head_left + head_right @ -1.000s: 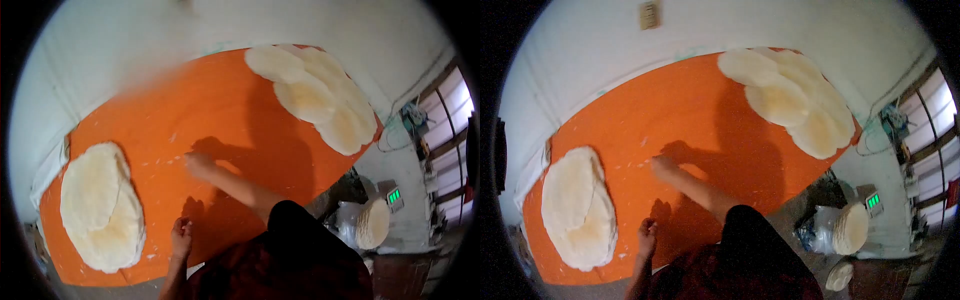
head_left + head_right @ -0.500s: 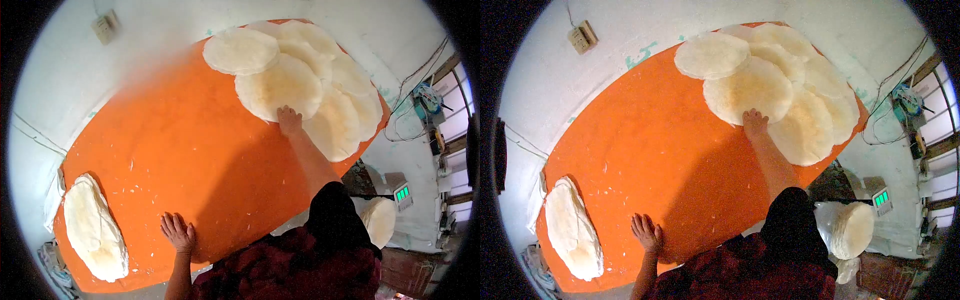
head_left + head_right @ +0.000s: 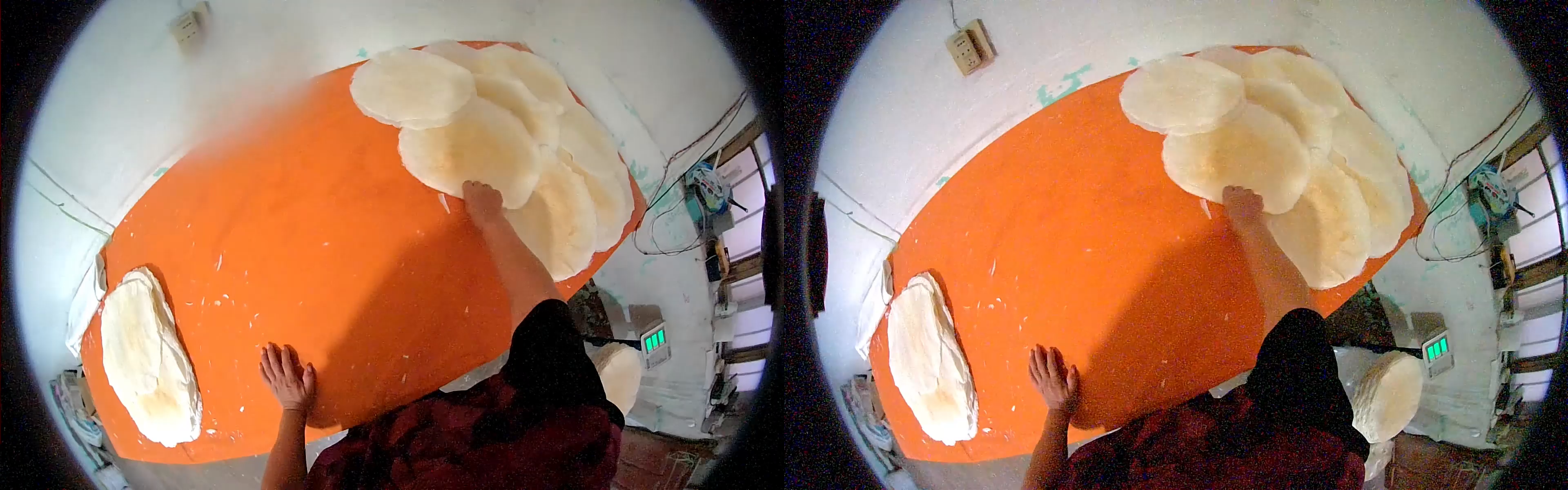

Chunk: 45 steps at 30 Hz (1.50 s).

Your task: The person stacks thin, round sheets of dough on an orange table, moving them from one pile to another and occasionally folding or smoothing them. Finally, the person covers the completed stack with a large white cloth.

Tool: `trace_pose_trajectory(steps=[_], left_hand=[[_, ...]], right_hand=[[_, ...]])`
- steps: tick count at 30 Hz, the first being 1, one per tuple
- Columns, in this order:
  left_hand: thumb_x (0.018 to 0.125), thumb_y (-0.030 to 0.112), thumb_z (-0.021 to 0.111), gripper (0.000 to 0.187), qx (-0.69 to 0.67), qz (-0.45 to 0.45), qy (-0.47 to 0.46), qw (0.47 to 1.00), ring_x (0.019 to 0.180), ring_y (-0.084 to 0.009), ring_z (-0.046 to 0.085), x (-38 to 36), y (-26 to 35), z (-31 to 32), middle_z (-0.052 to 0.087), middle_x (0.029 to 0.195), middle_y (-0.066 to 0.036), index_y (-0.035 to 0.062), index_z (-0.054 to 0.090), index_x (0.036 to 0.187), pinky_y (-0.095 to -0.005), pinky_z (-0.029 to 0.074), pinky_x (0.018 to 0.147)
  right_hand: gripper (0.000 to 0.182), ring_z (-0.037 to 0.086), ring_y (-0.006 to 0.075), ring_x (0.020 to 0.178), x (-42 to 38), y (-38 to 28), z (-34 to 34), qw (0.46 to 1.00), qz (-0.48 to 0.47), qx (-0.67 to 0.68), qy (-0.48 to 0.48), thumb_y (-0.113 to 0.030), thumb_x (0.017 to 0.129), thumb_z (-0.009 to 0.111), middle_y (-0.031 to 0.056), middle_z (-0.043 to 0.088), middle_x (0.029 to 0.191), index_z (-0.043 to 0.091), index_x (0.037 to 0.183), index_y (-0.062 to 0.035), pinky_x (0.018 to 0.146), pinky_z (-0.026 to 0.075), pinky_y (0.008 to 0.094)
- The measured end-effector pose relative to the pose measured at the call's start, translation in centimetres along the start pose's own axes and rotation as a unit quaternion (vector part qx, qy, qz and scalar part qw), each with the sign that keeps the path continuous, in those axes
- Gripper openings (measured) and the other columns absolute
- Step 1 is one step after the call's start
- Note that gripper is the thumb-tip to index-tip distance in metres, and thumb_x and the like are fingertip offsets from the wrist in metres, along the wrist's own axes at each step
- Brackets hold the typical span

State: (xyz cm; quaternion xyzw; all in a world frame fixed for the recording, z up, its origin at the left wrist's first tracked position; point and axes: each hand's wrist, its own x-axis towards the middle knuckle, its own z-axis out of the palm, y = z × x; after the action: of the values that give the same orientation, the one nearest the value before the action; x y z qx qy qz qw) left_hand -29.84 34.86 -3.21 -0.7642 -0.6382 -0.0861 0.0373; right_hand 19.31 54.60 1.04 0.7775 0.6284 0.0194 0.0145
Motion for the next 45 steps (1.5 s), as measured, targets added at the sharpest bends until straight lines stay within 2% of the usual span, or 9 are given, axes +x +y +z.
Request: trace_pose_trajectory(steps=[10, 14, 21, 36, 39, 42, 43, 44, 45], left_hand=[[0.078, 0.029, 0.056, 0.043, -0.235, 0.033, 0.081, 0.968, 0.108, -0.0401, 0.041, 1.1, 1.7, -1.9, 0.042, 0.118, -0.023, 0.0006, 0.049, 0.109, -0.0478, 0.034, 0.087], [0.085, 0.024, 0.054, 0.050, -0.833, -0.154, -0.086, 0.524, 0.107, -0.0187, 0.045, 2.2, 7.5, -7.5, 0.047, 0.117, -0.010, 0.0015, 0.035, 0.126, -0.0314, 0.033, 0.093], [0.084, 0.021, 0.056, 0.045, -0.904, -0.158, -0.134, 0.373, 0.101, -0.0133, 0.047, 0.9, 6.9, -6.3, 0.050, 0.110, -0.004, 0.0075, 0.038, 0.123, -0.0272, 0.040, 0.085], [0.081, 0.015, 0.056, 0.022, -0.819, -0.381, -0.093, 0.420, 0.072, -0.0146, 0.055, 0.9, 5.2, -4.4, 0.059, 0.082, -0.007, -0.0034, 0.057, 0.092, -0.0270, 0.044, 0.065], [0.081, 0.017, 0.056, 0.022, -0.937, -0.167, -0.197, 0.236, 0.062, -0.0143, 0.053, -1.9, -4.2, 4.2, 0.057, 0.075, -0.004, -0.0026, 0.058, 0.092, -0.0263, 0.044, 0.054], [0.078, 0.014, 0.059, 0.023, -0.775, -0.377, -0.111, 0.496, 0.056, -0.0151, 0.053, -1.8, -6.7, 0.2, 0.058, 0.073, -0.005, -0.0053, 0.059, 0.091, -0.0257, 0.043, 0.048], [0.077, 0.013, 0.058, 0.025, -0.759, -0.374, -0.107, 0.523, 0.058, -0.0156, 0.054, -2.0, -7.4, -1.3, 0.058, 0.076, -0.007, -0.0064, 0.058, 0.092, -0.0252, 0.043, 0.048], [0.076, 0.013, 0.057, 0.026, -0.741, -0.370, -0.102, 0.551, 0.059, -0.0161, 0.054, -2.3, -8.5, -2.4, 0.059, 0.080, -0.009, -0.0075, 0.058, 0.092, -0.0247, 0.043, 0.048], [0.075, 0.013, 0.056, 0.028, -0.723, -0.365, -0.098, 0.578, 0.060, -0.0166, 0.055, -2.8, -10.0, -2.8, 0.059, 0.083, -0.011, -0.0086, 0.057, 0.093, -0.0242, 0.043, 0.049]], right_hand=[[0.023, 0.060, 0.0355, 0.071, -15.5, -19.3, -9.8, 0.936, -0.200, 0.222, -0.184, -0.010, 0.073, 0.047, 0.0195, 0.060, 0.076, 0.054, 0.090, 0.0025, 0.066, 0.046, 0.0445], [0.033, 0.055, 0.0348, 0.087, -21.5, -23.9, -10.1, 0.871, -0.302, 0.326, -0.208, -0.021, 0.074, 0.054, 0.0217, 0.056, 0.092, 0.049, 0.097, 0.0021, 0.075, 0.043, 0.0418], [0.075, 0.039, 0.0260, 0.116, -22.5, -22.8, -6.9, 0.791, -0.290, 0.478, -0.250, -0.027, 0.067, 0.071, 0.0172, 0.041, 0.123, 0.033, 0.124, 0.0028, 0.096, 0.031, 0.0342], [0.022, 0.054, 0.0139, 0.088, -17.9, -18.7, -3.5, 0.834, -0.188, 0.486, -0.180, -0.015, 0.083, 0.050, 0.0070, 0.059, 0.089, 0.057, 0.096, 0.0012, 0.076, 0.043, 0.0303], [0.026, 0.057, 0.0208, 0.081, -12.6, -13.6, -10.9, 0.905, -0.043, 0.411, -0.098, -0.022, 0.080, 0.052, 0.0111, 0.061, 0.085, 0.059, 0.094, -0.0004, 0.071, 0.046, 0.0341], [0.029, 0.060, 0.0263, 0.080, -11.8, -12.8, -20.8, 0.927, 0.005, 0.374, 0.033, -0.023, 0.077, 0.055, 0.0180, 0.062, 0.085, 0.059, 0.094, 0.0012, 0.071, 0.046, 0.0376], [0.027, 0.048, 0.0089, 0.065, -11.3, -12.1, -22.0, 0.913, -0.029, 0.403, 0.052, -0.020, 0.081, 0.052, -0.0006, 0.055, 0.075, 0.059, 0.098, 0.0002, 0.057, 0.043, 0.0265], [0.030, 0.058, 0.0288, 0.083, -10.0, -11.2, -22.8, 0.935, -0.074, 0.328, 0.110, -0.024, 0.079, 0.053, 0.0203, 0.060, 0.086, 0.058, 0.097, -0.0003, 0.074, 0.044, 0.0373], [0.023, 0.046, 0.0102, 0.060, -10.7, -12.2, -25.2, 0.937, -0.019, 0.344, 0.053, -0.021, 0.082, 0.051, 0.0021, 0.056, 0.074, 0.059, 0.095, -0.0036, 0.056, 0.042, 0.0255]])
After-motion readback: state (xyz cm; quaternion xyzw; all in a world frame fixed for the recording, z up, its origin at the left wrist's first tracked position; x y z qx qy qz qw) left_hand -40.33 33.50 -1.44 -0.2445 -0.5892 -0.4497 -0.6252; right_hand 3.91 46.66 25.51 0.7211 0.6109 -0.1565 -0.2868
